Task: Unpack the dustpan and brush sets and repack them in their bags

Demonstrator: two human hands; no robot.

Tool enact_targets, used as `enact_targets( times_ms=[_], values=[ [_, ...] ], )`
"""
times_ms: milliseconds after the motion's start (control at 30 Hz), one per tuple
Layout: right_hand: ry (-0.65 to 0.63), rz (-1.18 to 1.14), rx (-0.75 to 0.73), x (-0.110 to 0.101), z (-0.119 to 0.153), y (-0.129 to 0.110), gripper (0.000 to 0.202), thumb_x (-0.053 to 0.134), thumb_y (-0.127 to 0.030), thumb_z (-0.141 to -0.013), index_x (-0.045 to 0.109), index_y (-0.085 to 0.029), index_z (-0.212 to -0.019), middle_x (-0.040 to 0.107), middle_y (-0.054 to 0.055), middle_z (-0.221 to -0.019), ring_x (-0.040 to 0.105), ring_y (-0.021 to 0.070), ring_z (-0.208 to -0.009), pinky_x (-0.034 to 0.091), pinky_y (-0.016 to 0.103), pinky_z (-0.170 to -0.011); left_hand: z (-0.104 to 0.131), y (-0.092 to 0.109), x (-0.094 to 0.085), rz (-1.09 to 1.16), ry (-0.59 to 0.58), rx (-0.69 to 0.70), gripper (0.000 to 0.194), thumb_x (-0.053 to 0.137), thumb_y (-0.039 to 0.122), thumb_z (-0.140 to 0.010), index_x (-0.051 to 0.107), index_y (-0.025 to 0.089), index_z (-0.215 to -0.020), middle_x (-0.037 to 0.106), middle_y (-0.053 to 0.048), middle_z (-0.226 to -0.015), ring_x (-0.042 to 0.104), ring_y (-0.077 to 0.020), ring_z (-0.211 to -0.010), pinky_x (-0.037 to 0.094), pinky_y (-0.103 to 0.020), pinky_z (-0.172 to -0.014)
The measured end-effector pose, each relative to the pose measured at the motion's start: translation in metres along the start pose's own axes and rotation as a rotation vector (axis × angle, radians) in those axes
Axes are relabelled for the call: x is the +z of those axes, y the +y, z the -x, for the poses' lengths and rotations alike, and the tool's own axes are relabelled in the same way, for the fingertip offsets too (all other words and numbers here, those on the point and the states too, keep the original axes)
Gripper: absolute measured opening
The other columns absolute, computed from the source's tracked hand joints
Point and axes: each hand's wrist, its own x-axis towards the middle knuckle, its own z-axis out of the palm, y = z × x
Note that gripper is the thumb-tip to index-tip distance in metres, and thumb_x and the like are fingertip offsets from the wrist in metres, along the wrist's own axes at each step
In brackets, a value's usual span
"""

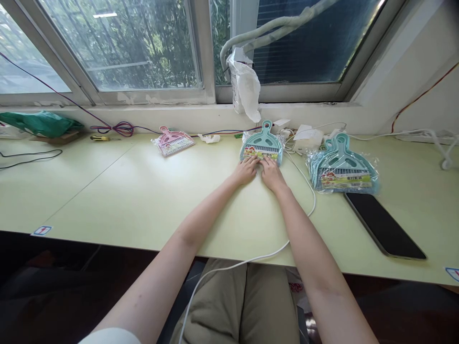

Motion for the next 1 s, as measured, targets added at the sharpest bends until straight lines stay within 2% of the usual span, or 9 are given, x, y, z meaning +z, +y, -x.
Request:
enact_targets(
  times_ms=[200, 333, 467, 667, 867, 1000],
  values=[
    [0.032, -0.037, 0.048, 0.007, -0.002, 0.008, 0.053, 0.037, -0.009, -0.084, 0.052, -0.006, -0.134, 0.038, 0.019, -0.153, 0.031, 0.0271, -0.144, 0.025, 0.051, -0.118, -0.001, -0.001, 0.003, -0.004, 0.004, -0.002, 0.054, 0.034, 0.021, -0.091, 0.040, 0.019, -0.145, 0.029, -0.005, -0.160, 0.028, -0.0205, -0.145, 0.032, -0.040, -0.116],
    [0.052, -0.030, 0.085, 0.009, -0.004, 0.009, 0.051, 0.037, -0.008, -0.084, 0.053, -0.003, -0.132, 0.038, 0.023, -0.152, 0.032, 0.0280, -0.143, 0.026, 0.051, -0.117, -0.001, 0.000, 0.003, 0.002, -0.006, -0.011, 0.054, 0.035, 0.022, -0.091, 0.040, 0.018, -0.145, 0.028, -0.005, -0.160, 0.028, -0.0211, -0.145, 0.031, -0.041, -0.117],
    [0.098, -0.042, 0.115, 0.011, -0.005, 0.011, 0.052, 0.036, -0.006, -0.082, 0.052, -0.002, -0.131, 0.043, 0.024, -0.147, 0.033, 0.0267, -0.142, 0.027, 0.051, -0.117, -0.001, 0.000, 0.002, 0.012, -0.007, -0.015, 0.054, 0.035, 0.021, -0.091, 0.041, 0.019, -0.144, 0.028, -0.005, -0.160, 0.029, -0.0208, -0.145, 0.030, -0.041, -0.117],
    [0.118, -0.045, 0.171, 0.011, -0.004, 0.011, 0.051, 0.035, -0.004, -0.081, 0.051, 0.002, -0.129, 0.043, 0.025, -0.147, 0.033, 0.0264, -0.141, 0.028, 0.045, -0.117, 0.000, 0.001, -0.001, 0.019, -0.010, -0.015, 0.056, 0.036, 0.021, -0.090, 0.038, 0.017, -0.146, 0.029, -0.007, -0.160, 0.029, -0.0209, -0.145, 0.030, -0.041, -0.117],
    [0.201, -0.119, 0.272, 0.014, -0.004, 0.008, 0.061, 0.031, -0.003, -0.081, 0.034, 0.002, -0.142, 0.050, 0.026, -0.138, 0.037, 0.0277, -0.138, 0.035, 0.048, -0.112, 0.000, 0.003, -0.003, 0.015, -0.018, -0.033, 0.057, 0.034, 0.020, -0.090, 0.037, 0.017, -0.147, 0.029, -0.006, -0.159, 0.029, -0.0200, -0.145, 0.031, -0.040, -0.117],
    [0.219, -0.154, 0.308, 0.018, -0.004, 0.009, 0.062, 0.032, -0.004, -0.081, 0.030, 0.000, -0.144, 0.050, 0.025, -0.137, 0.036, 0.0272, -0.138, 0.037, 0.047, -0.111, 0.000, 0.003, -0.003, 0.015, -0.012, -0.029, 0.057, 0.035, 0.020, -0.089, 0.038, 0.018, -0.146, 0.032, -0.006, -0.158, 0.029, -0.0197, -0.145, 0.031, -0.040, -0.117]
  ],
)
